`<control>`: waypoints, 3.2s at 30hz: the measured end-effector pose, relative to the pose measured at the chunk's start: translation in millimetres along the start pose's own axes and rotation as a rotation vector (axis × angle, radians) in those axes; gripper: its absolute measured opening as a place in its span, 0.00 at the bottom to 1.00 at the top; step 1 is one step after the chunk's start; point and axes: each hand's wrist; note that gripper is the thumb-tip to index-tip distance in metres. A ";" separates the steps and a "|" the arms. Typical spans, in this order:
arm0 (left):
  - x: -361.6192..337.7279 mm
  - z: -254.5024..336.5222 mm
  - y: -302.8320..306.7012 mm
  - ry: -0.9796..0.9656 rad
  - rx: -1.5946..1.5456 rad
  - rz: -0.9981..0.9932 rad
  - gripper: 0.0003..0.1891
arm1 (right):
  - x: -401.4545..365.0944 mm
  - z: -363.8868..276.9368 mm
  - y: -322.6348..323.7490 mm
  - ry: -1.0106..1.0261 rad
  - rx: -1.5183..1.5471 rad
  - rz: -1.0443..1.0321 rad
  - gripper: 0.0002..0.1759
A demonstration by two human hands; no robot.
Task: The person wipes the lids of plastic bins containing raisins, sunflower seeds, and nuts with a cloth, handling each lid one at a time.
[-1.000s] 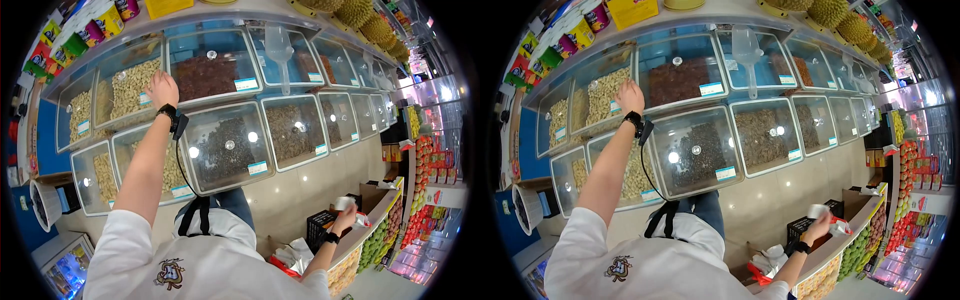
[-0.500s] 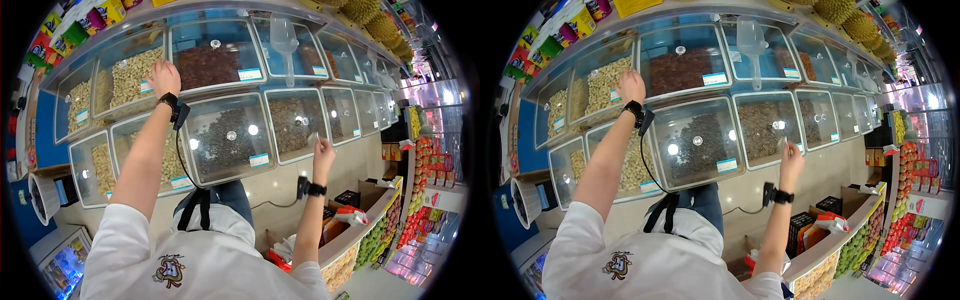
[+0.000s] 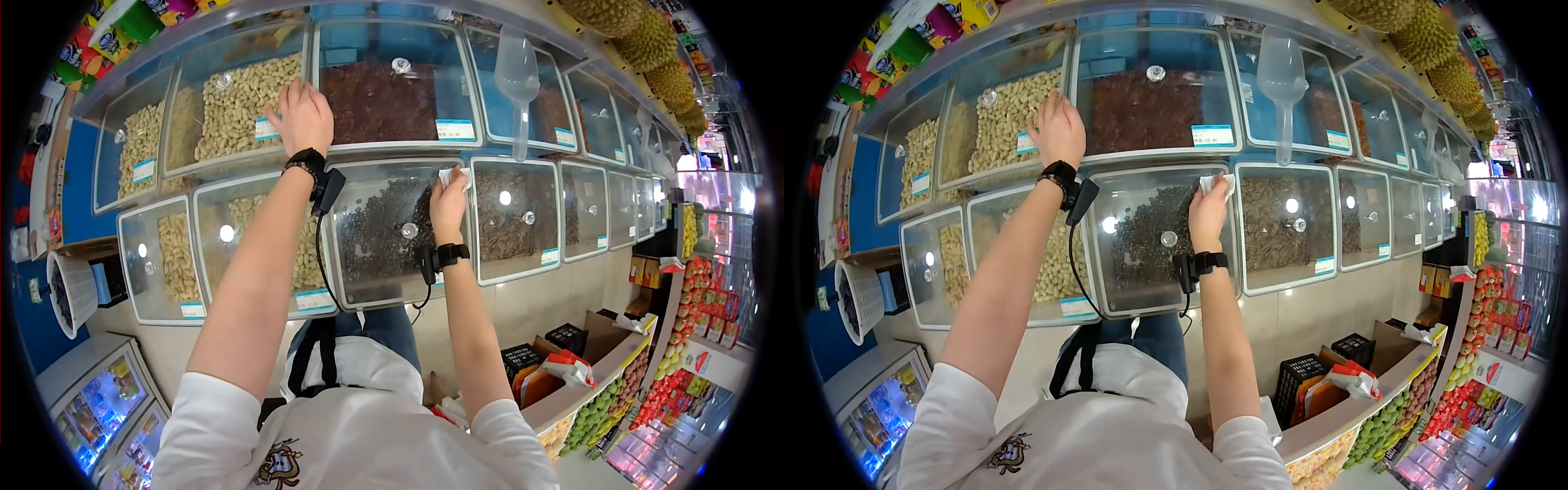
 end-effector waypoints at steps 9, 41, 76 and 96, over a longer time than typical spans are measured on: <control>0.5 0.2 -1.6 0.020 0.026 0.017 0.21 | 20.8 -13.9 8.3 0.020 -0.038 -0.046 0.20; -337.1 -234.6 40.8 1.054 -0.760 0.405 0.30 | -41.2 -87.0 -113.0 0.472 -0.247 -0.248 0.33; -263.4 -190.5 26.4 1.741 -0.006 0.431 0.30 | -55.1 -88.5 -46.3 0.704 -0.019 -0.468 0.25; -262.7 -189.9 28.9 1.713 0.035 0.361 0.30 | -153.7 -45.8 -57.9 0.760 -0.436 -0.602 0.33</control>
Point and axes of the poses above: each hand's wrist, its own x-axis towards the middle knuckle, its own y-axis out of the back of the hand, z = x × y, and after that the axes turned 15 degrees about -z, right-handed
